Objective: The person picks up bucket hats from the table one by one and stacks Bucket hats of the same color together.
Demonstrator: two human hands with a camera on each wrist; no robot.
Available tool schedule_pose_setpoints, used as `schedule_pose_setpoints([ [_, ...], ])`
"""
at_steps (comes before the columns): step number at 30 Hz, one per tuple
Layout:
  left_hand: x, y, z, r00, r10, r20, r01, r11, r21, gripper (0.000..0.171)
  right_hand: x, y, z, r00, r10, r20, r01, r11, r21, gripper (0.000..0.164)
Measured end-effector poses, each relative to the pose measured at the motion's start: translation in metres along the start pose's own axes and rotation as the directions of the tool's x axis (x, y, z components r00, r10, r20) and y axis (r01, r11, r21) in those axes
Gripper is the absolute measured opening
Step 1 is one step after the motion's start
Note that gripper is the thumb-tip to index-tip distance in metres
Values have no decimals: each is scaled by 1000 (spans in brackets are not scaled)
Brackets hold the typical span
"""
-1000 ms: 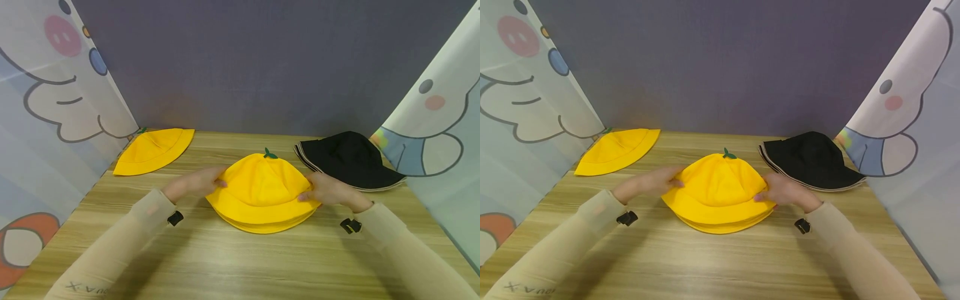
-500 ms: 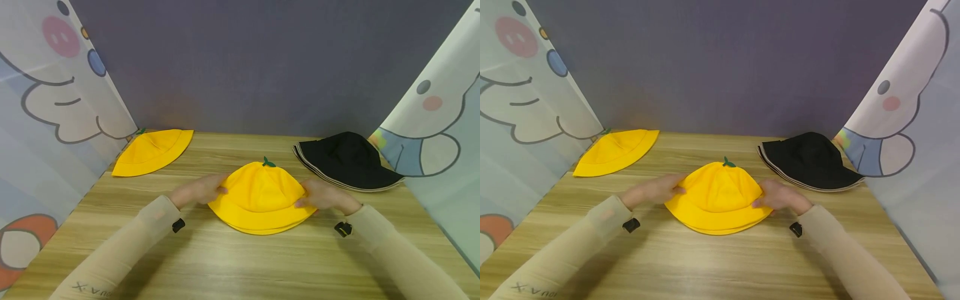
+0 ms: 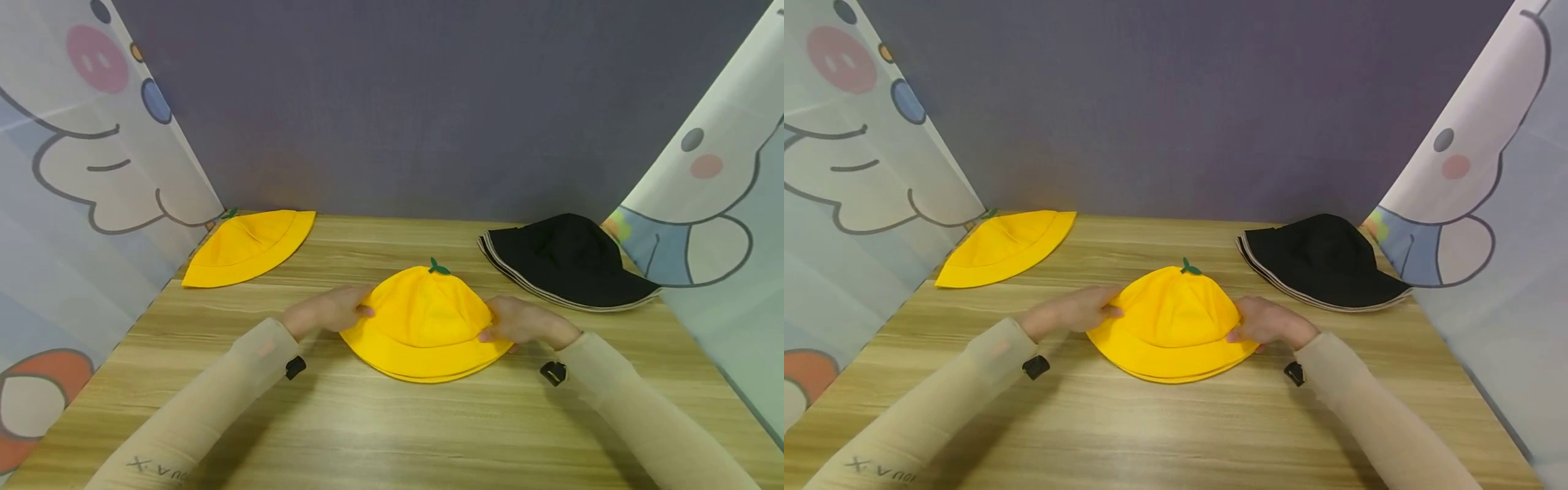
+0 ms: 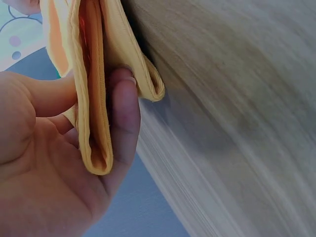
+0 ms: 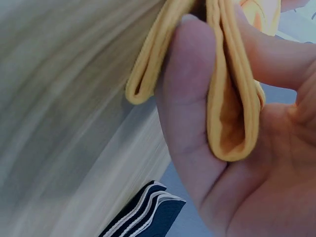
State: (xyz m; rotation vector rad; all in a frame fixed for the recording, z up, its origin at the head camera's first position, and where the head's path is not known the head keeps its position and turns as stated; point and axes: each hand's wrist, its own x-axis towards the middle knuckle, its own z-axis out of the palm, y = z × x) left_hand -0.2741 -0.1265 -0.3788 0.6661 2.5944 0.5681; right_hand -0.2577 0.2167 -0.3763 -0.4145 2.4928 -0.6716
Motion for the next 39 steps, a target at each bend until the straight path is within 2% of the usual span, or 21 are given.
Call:
schedule_pose_setpoints([
  [5,0,1,2,1000,-14,-25,14,1000,20,54,2,0,-2,1000,-23,11,24,999,-31,30],
  [8,-2,6,6,996,-34,-87,40,997,69,55,4,0,-2,999,-30,24,30,999,-38,27],
  [11,-5,14,11,985,-61,-163,84,987,137,55,6,-1,-2,999,-38,36,39,998,-47,23],
  [13,-9,20,13,976,-44,-214,89,975,205,53,8,-1,-2,998,-53,45,56,997,-56,22],
  [16,-15,32,17,969,0,-249,73,956,284,55,9,-2,-2,996,-69,50,72,995,-65,21],
  [18,-20,41,18,973,11,-229,66,944,324,64,9,-3,-2,997,-64,50,67,995,-68,22],
  [21,-23,51,22,987,6,-161,53,932,359,76,8,-5,-2,998,-44,42,47,996,-77,24],
  [25,-20,53,31,997,1,-80,31,917,398,83,6,-5,-1,999,-21,30,24,996,-81,27],
  [29,-15,51,38,998,0,-59,23,918,395,81,5,-6,1,1000,-1,21,3,996,-94,29],
  [32,-14,51,40,998,8,-68,19,922,387,80,3,-8,1,1000,9,-12,-11,988,-153,29],
  [35,-13,53,40,998,3,-64,23,920,391,79,-2,-14,3,996,13,-84,-35,966,-257,39],
  [39,-12,56,40,999,-16,-48,34,914,404,78,-12,-27,11,976,-15,-218,-77,910,-407,61],
])
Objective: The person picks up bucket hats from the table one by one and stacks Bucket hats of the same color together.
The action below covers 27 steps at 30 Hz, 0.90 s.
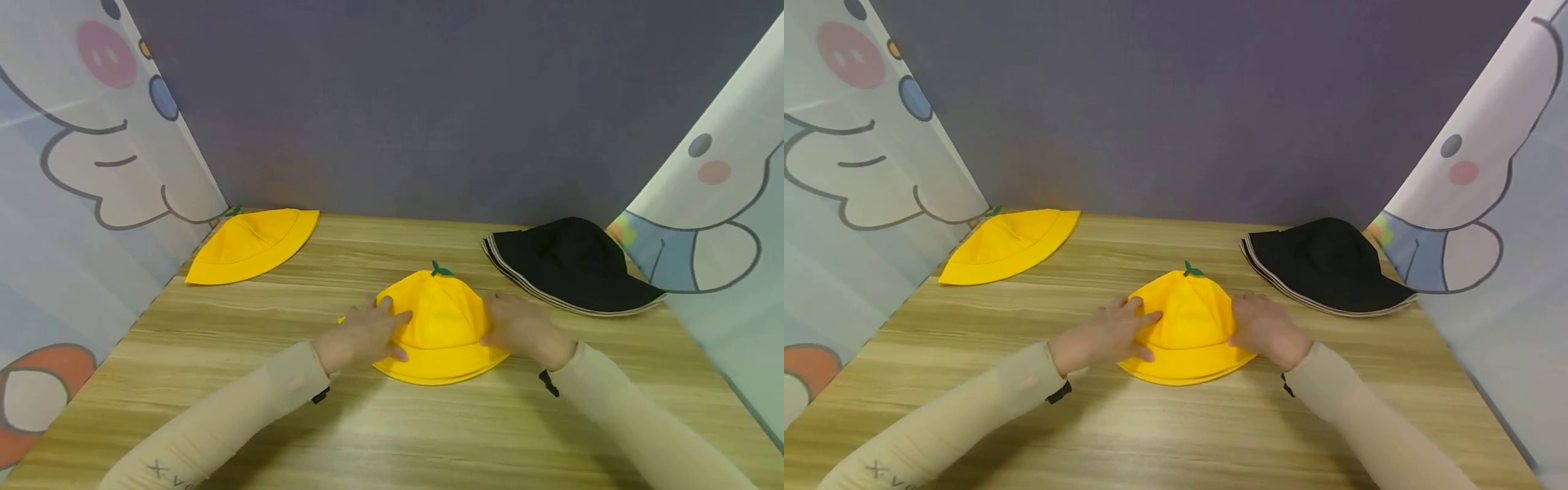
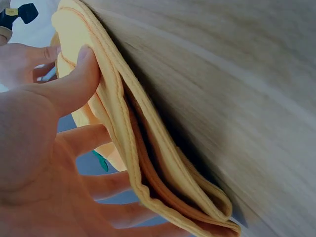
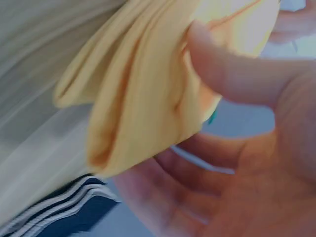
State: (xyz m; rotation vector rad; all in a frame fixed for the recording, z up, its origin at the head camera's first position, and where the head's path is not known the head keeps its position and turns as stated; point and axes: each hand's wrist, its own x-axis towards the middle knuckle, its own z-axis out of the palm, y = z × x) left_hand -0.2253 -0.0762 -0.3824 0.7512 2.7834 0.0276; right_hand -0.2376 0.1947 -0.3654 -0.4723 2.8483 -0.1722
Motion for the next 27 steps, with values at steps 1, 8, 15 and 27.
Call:
schedule_pose_setpoints([
  [1,0,1,0,1000,-4,6,4,1000,1,78,-3,-4,0,999,-3,-43,1,999,-35,61],
  [8,1,3,-2,999,-19,34,19,1000,1,79,-13,-31,3,987,-102,-124,83,986,-148,49],
  [15,0,1,1,999,-16,34,16,1000,3,79,-9,-40,1,987,-119,106,127,989,-74,78],
  [27,-3,-10,3,1000,8,0,-8,997,-81,75,6,-40,6,979,-151,135,169,976,-136,77],
])
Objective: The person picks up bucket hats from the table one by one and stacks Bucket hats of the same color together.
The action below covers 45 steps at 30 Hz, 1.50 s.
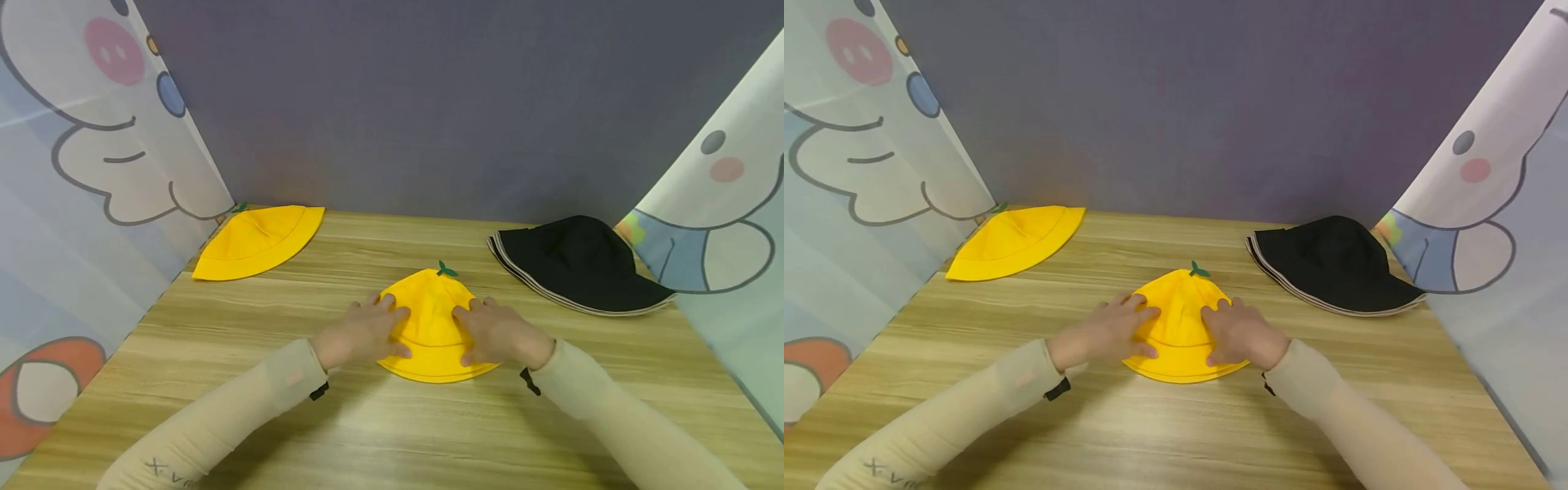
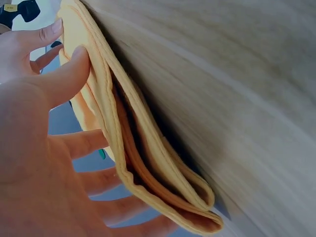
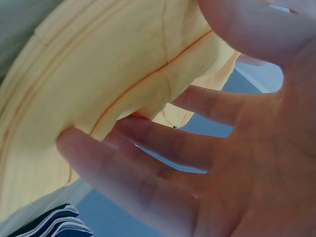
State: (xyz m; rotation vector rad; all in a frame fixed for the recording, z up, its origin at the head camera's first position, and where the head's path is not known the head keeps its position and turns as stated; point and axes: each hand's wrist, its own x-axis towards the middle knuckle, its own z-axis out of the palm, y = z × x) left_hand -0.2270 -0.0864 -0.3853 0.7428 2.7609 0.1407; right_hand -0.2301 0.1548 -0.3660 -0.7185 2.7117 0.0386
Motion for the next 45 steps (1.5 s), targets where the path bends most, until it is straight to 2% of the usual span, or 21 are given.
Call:
schedule_pose_setpoints([
  [6,0,-7,-9,998,1,-55,-4,999,-53,66,3,-2,-2,999,12,34,-11,1000,-13,78],
  [11,2,-22,-16,993,-39,-108,21,986,-163,63,2,-1,-1,1000,-3,21,3,1000,-19,78],
  [17,13,-44,-19,974,-60,-220,16,980,-198,50,2,4,1,1000,-9,14,9,1000,-23,79],
  [23,17,-64,-23,970,-115,-214,62,969,-239,47,2,4,1,1000,-15,6,15,1000,-19,79],
  [26,18,-75,-27,969,-133,-208,83,969,-234,46,2,4,1,1000,-20,4,20,999,-25,79],
  [31,23,-93,-40,963,-175,-207,144,977,-156,41,2,5,1,1000,-16,2,16,1000,-27,78],
  [35,26,-110,-53,942,-232,-241,226,973,-54,33,2,4,-1,1000,2,10,-1,1000,-18,80],
  [38,27,-126,-59,924,-282,-258,293,956,6,31,2,3,-1,1000,10,21,-10,1000,-11,81],
  [41,25,-144,-64,915,-313,-256,329,944,21,34,2,2,-1,1000,15,26,-15,1000,-11,81],
  [45,17,-168,-77,897,-370,-242,378,926,-15,38,3,3,-1,1000,17,26,-17,1000,-22,82],
])
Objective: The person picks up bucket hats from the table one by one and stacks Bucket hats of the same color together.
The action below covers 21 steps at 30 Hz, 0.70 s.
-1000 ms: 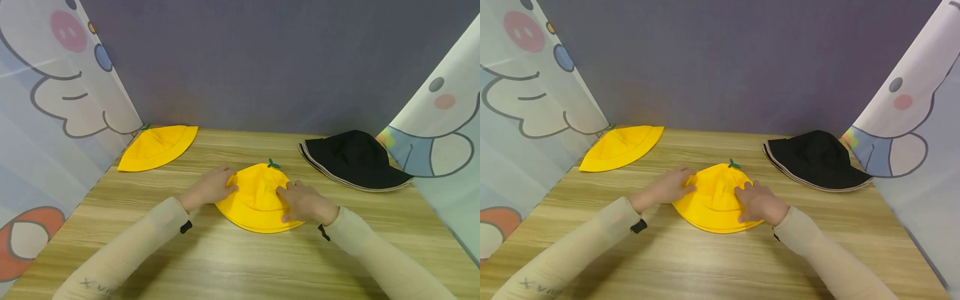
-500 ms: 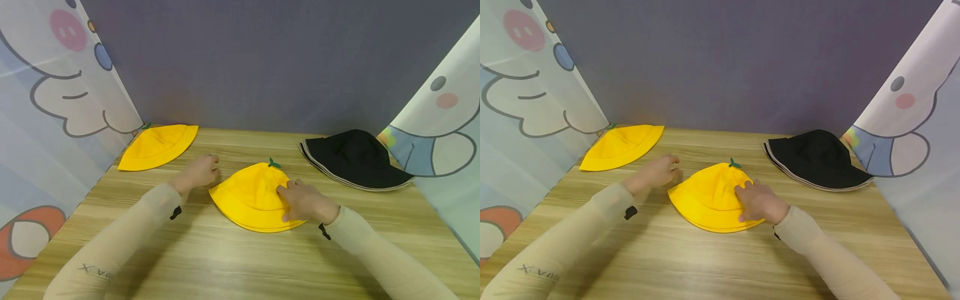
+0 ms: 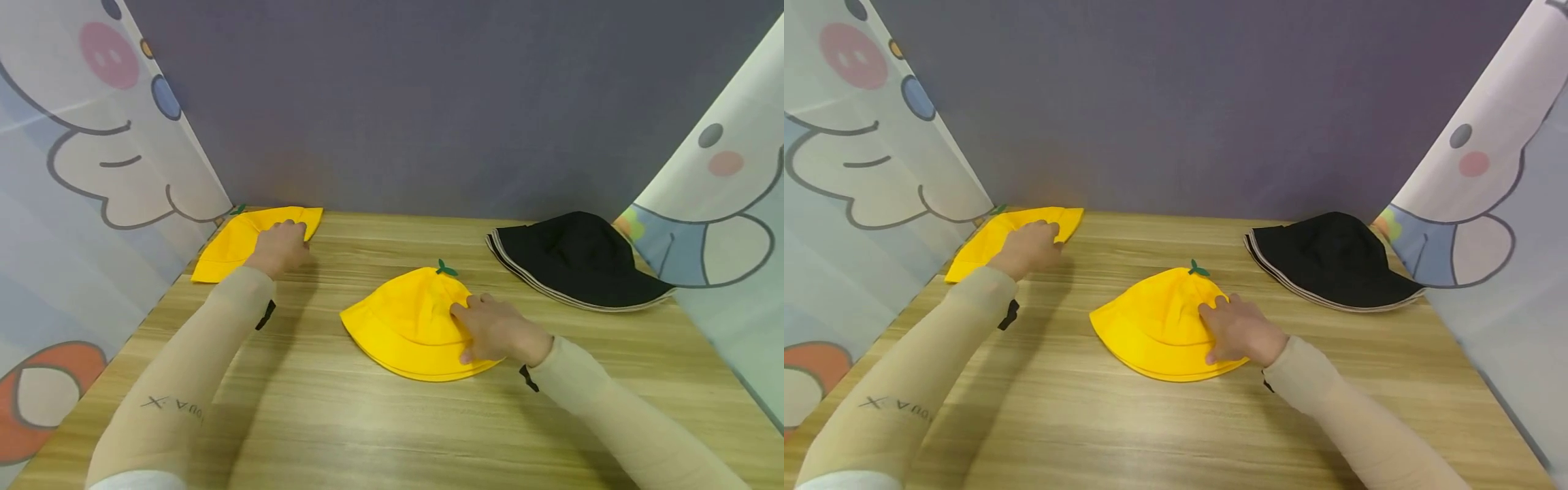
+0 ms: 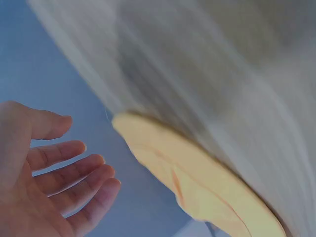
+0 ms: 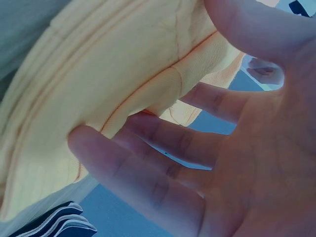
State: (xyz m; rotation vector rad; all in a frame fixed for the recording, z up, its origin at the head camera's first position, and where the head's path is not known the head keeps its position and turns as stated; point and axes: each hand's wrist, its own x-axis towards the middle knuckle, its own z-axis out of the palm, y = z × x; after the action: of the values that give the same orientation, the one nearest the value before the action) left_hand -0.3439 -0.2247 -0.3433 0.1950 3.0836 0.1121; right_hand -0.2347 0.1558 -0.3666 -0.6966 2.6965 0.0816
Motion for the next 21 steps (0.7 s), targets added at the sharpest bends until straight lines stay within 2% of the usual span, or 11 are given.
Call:
schedule_pose_setpoints([
  [6,-1,-33,-23,994,-107,10,108,991,-75,41,1,0,0,1000,-11,-7,11,1000,-13,82],
  [12,-8,-61,-26,981,-194,-7,191,973,-129,54,1,1,-1,1000,-15,-15,15,1000,-10,81],
  [14,-11,-68,-23,967,-255,3,254,959,-129,51,1,2,-1,1000,-15,-15,15,1000,-12,81],
  [16,-16,-76,-19,946,-323,33,325,938,-123,56,1,2,-1,1000,-15,-12,15,1000,-8,81],
  [19,-23,-89,-15,898,-423,119,436,892,-121,68,1,2,-1,1000,-14,-7,14,1000,0,81],
  [21,-28,-99,-12,867,-465,177,490,861,-134,79,2,2,-2,1000,-11,-2,11,1000,4,81],
])
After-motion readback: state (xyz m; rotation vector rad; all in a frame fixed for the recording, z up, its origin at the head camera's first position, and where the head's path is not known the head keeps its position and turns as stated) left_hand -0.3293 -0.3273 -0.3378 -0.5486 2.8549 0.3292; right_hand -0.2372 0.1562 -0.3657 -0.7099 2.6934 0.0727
